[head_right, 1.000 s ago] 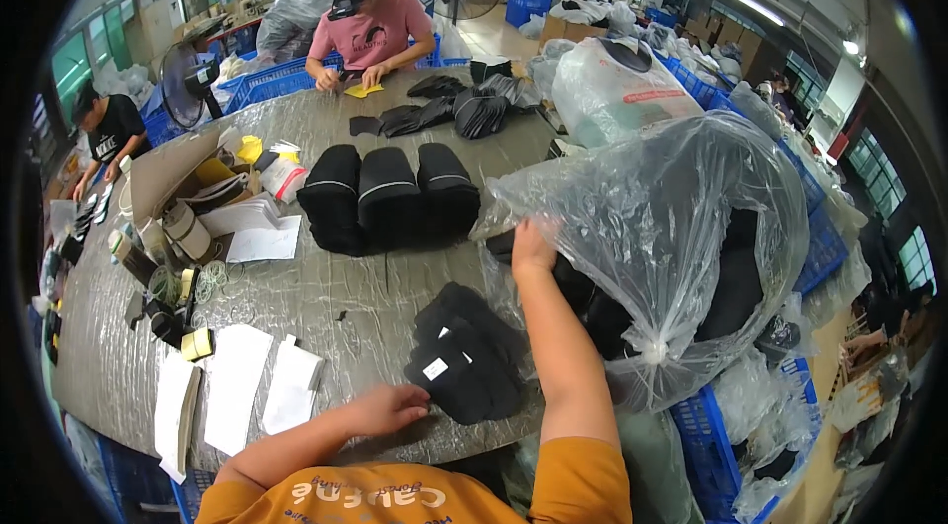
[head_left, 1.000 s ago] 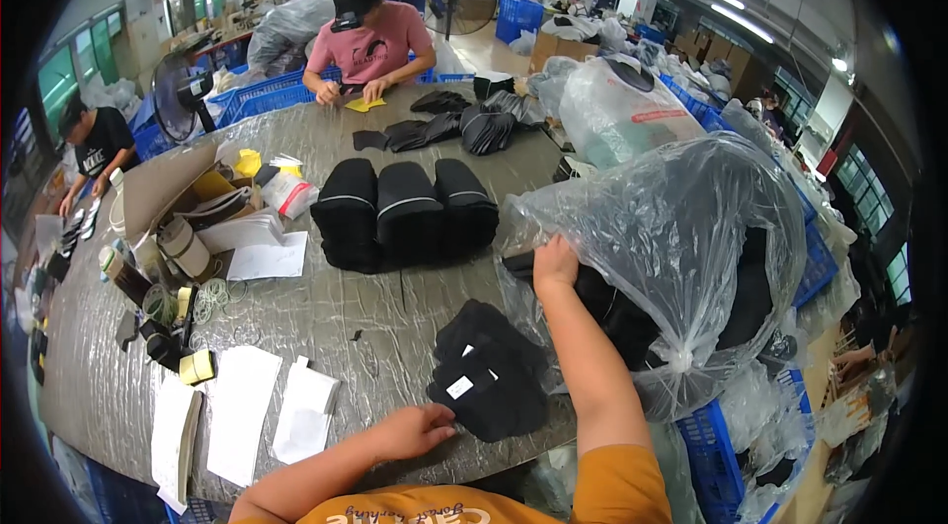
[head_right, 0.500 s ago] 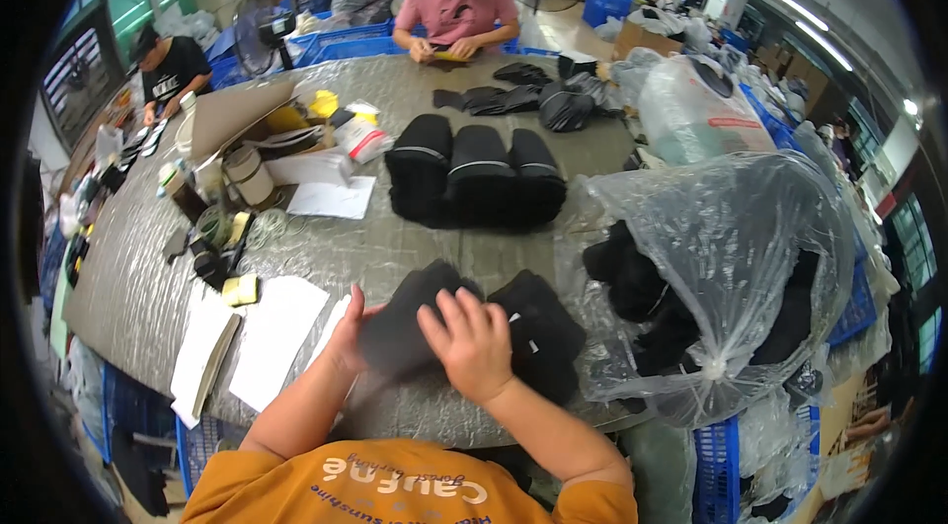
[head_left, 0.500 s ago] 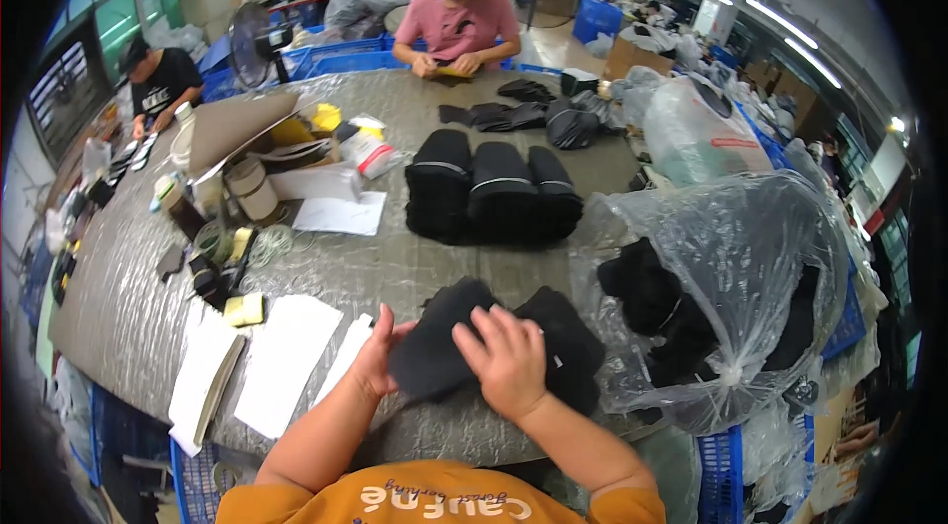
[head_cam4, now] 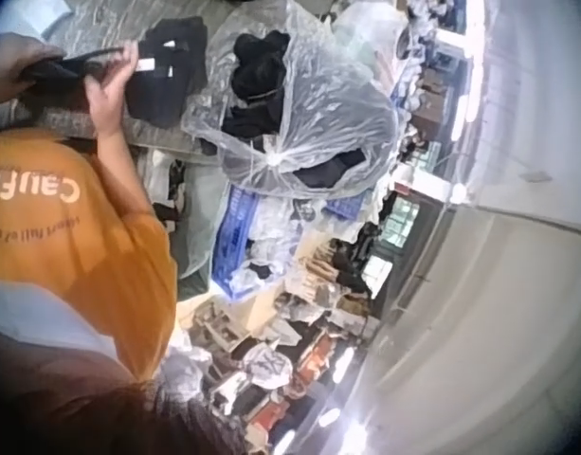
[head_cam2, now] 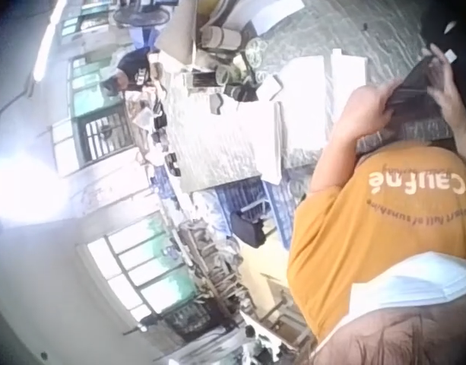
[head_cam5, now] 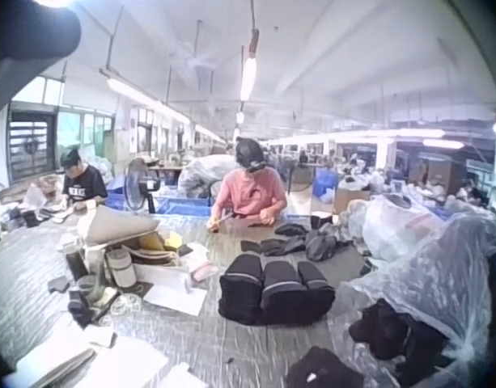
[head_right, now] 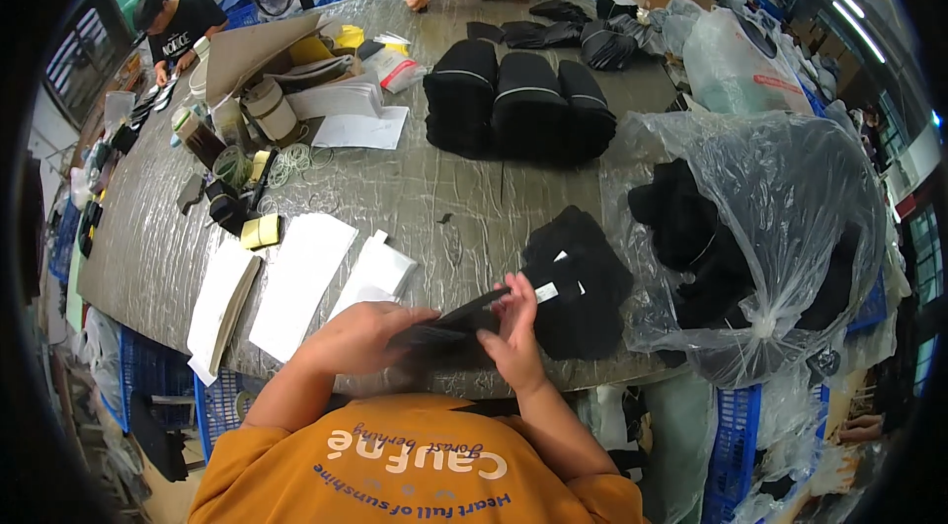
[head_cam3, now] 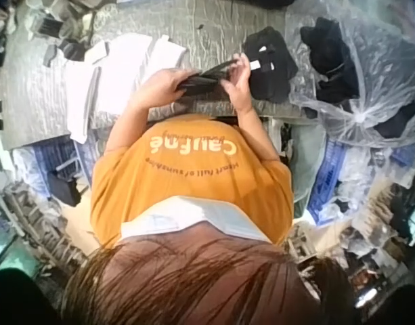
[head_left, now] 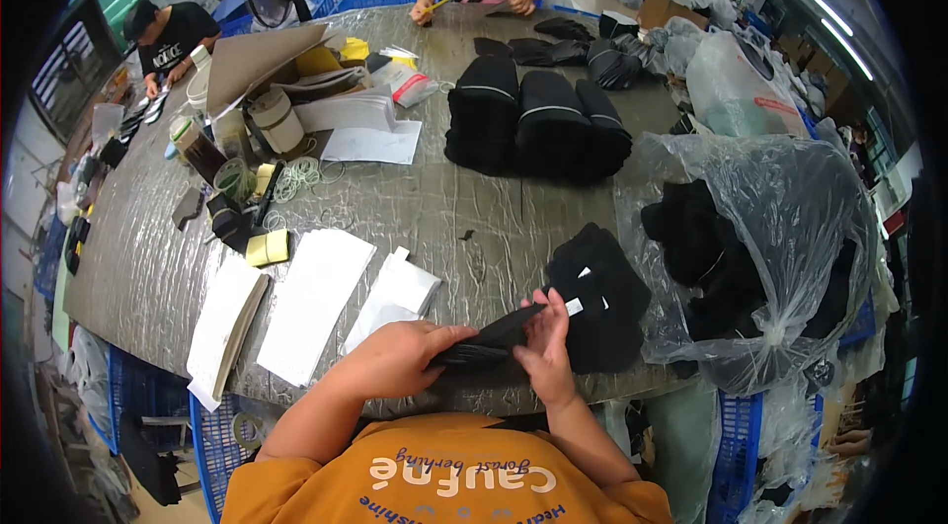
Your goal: The recorder sorts through a stack of black fabric shoe components and applies white labels to them.
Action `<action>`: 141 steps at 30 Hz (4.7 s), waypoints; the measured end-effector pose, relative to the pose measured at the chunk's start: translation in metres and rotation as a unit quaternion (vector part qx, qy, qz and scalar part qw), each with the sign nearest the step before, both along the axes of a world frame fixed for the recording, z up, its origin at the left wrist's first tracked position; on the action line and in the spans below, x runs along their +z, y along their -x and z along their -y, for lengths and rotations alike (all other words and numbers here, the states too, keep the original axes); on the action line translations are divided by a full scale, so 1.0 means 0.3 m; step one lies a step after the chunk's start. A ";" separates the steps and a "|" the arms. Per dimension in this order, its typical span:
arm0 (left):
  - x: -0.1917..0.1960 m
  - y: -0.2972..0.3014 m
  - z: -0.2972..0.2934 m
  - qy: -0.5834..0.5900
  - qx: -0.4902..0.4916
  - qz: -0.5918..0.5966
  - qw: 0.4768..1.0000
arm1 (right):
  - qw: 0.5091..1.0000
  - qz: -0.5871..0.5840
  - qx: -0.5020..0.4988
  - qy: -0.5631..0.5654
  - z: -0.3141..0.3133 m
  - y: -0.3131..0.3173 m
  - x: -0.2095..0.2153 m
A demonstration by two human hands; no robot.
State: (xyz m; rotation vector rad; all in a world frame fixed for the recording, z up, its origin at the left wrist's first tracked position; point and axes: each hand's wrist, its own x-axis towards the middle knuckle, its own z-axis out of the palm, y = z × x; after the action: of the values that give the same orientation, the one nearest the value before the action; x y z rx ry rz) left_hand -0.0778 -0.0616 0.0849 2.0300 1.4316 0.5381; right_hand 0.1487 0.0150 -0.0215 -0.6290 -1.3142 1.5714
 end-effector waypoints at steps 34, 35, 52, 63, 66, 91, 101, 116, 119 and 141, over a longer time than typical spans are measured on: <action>0.001 -0.076 0.068 -0.041 0.041 -0.104 0.993 | 0.969 0.154 0.160 -0.108 0.077 0.002 -0.016; -0.027 -0.049 0.074 -0.054 0.053 -0.087 0.993 | 0.968 0.163 0.149 -0.121 0.067 -0.012 -0.014; -0.090 -0.095 0.066 -0.055 0.141 0.003 0.988 | 0.985 0.141 0.002 -0.100 0.094 0.046 0.009; -0.302 0.105 -0.031 -0.151 0.384 -0.104 0.905 | 0.975 0.166 0.061 0.137 -0.056 0.043 0.099; -0.298 0.164 -0.083 -0.047 0.401 -0.183 0.896 | 0.928 0.332 0.156 0.065 -0.101 0.064 0.109; -0.132 0.190 0.051 0.072 0.377 0.206 0.900 | 0.927 0.278 0.088 -0.237 -0.029 0.318 0.265; -0.077 0.166 0.111 0.027 0.284 0.204 0.936 | 0.958 0.227 0.151 -0.087 -0.009 0.347 0.240; -0.165 0.120 0.093 0.080 -0.110 0.055 0.989 | 0.989 0.132 -0.055 -0.034 -0.092 0.110 0.175; -0.162 0.060 0.056 0.098 -0.073 0.052 0.991 | 0.982 0.159 -0.093 -0.041 -0.080 0.074 0.128; -0.172 -0.004 0.052 -0.072 -0.054 -0.073 0.993 | 0.950 0.304 0.025 0.068 -0.041 0.101 0.108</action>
State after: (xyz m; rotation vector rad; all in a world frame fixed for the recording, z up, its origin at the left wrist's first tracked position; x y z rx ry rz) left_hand -0.0766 -0.0771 0.0334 2.2873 1.3910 0.4685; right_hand 0.1185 0.0272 0.0108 -1.2461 -1.6798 1.5773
